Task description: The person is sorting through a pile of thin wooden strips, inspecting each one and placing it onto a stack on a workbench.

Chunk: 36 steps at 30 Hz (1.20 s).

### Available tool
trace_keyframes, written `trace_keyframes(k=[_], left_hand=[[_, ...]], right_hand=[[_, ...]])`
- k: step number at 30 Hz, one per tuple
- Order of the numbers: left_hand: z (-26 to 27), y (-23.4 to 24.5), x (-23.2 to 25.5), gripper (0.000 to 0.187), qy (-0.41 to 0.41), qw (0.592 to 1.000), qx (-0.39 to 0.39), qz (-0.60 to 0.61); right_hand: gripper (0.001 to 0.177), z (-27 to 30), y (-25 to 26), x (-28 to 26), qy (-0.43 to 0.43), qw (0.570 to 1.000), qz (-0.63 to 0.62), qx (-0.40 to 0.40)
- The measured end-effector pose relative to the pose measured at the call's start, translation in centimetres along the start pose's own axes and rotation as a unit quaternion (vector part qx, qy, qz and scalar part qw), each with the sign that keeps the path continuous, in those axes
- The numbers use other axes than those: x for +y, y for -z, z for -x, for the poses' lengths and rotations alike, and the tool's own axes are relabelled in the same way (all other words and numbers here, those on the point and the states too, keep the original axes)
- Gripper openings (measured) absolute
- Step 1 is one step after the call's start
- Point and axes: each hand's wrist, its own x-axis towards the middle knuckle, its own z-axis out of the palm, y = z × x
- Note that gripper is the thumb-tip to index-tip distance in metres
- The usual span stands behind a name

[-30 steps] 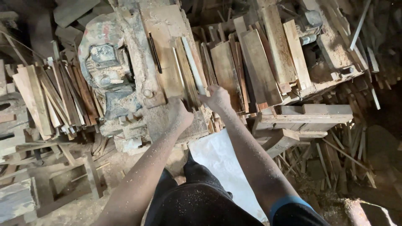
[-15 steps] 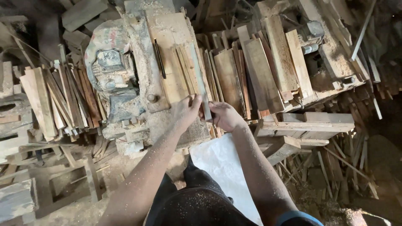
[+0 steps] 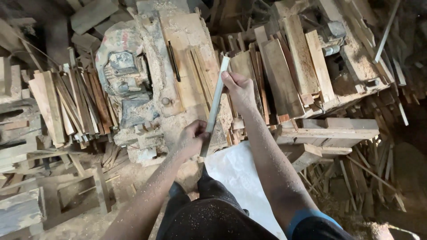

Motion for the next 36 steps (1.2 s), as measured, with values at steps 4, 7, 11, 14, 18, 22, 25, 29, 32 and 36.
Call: trace_keyframes(k=[4, 7, 11, 14, 18, 22, 25, 29, 32, 36], left_hand=[[1.3, 2.0, 0.2, 0.016, 0.004, 0.998, -0.021, 0.066], [3.4, 3.2, 2.3, 0.015, 0.005, 0.996, -0.040, 0.082], [3.5, 3.6, 0.3, 0.016, 0.017, 0.993, -0.055, 0.105], [3.1, 3.1, -1.4, 0.017, 0.020, 0.992, -0.059, 0.113], [2.5, 3.2, -2.9, 0.018, 0.071, 0.964, -0.117, 0.228], [4.1, 2.7, -0.6, 0.028, 0.135, 0.917, -0.143, 0.346], [3.1, 1.8, -2.6, 0.034, 0.133, 0.918, -0.141, 0.346], [2.6, 1.5, -3.8, 0.033, 0.129, 0.916, -0.135, 0.356], [2.3, 1.6, -3.4, 0.033, 0.123, 0.922, -0.126, 0.344], [0.8, 1.4, -3.2, 0.025, 0.087, 0.951, -0.060, 0.292]], right_hand=[[0.026, 1.0, -2.8, -1.8, 0.006, 0.998, -0.043, -0.045], [0.026, 0.9, -2.8, -0.3, 0.016, 0.997, -0.033, -0.068], [0.029, 2.4, -4.6, -1.6, 0.016, 0.996, -0.044, -0.073], [0.032, -1.7, -1.0, 7.2, -0.038, 0.998, -0.033, -0.034], [0.032, 2.7, -4.3, 2.1, -0.055, 0.998, 0.002, -0.038], [0.034, 4.6, -5.3, -1.3, -0.058, 0.998, 0.014, -0.015], [0.042, 4.4, -5.2, -1.4, -0.062, 0.998, 0.024, 0.012], [0.035, 3.2, -4.7, 0.4, -0.062, 0.997, 0.044, 0.019], [0.034, 2.3, -4.5, 1.6, -0.057, 0.997, 0.056, 0.011], [0.035, 0.0, -2.5, 5.2, -0.021, 0.992, 0.121, 0.026]])
